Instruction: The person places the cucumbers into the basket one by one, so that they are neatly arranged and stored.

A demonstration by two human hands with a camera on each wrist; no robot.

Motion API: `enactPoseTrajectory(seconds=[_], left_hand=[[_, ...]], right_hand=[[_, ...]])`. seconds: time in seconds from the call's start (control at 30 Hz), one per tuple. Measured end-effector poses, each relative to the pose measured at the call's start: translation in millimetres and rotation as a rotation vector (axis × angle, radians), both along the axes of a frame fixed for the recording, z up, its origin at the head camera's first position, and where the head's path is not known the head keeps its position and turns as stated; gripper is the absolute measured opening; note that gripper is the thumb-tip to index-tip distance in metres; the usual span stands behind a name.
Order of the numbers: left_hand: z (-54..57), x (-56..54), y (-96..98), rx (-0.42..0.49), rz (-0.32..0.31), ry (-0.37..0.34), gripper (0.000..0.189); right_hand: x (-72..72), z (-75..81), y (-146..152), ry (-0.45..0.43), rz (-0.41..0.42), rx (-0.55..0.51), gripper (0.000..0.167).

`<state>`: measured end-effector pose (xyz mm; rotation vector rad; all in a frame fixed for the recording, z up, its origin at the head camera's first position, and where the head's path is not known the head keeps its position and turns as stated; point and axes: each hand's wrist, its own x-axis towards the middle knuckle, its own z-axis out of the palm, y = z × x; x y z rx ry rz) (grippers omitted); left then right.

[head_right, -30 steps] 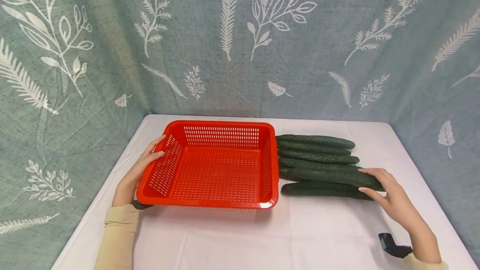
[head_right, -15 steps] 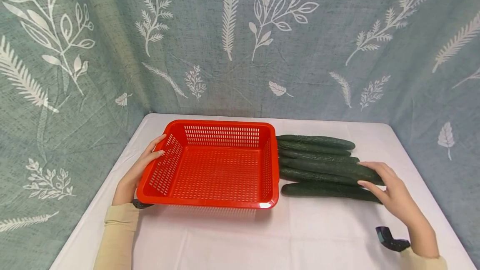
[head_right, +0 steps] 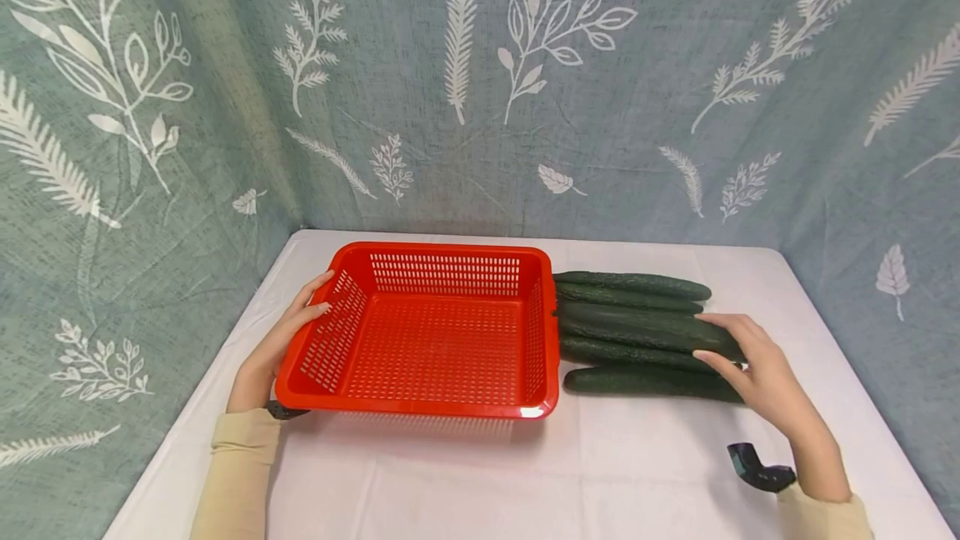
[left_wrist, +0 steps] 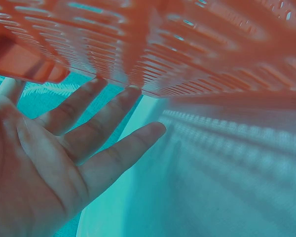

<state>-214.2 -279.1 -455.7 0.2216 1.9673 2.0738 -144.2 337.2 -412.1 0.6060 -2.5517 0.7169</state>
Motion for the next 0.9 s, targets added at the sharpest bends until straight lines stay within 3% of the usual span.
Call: enactPoseTrajectory(seconds=[0.3,0.9], left_hand=[[-0.1,0.2,1.6,-0.008,0.012,-0.008,0.053],[0.3,1.8,1.6,-0.029,0.017,-0.001,0.055]], right_hand=[[-6.1,9.3,-24,0.001,-0.010,0.012,0.051],[-24.0,36.9,-69,-0.116,0.021,-0.028,0.045]])
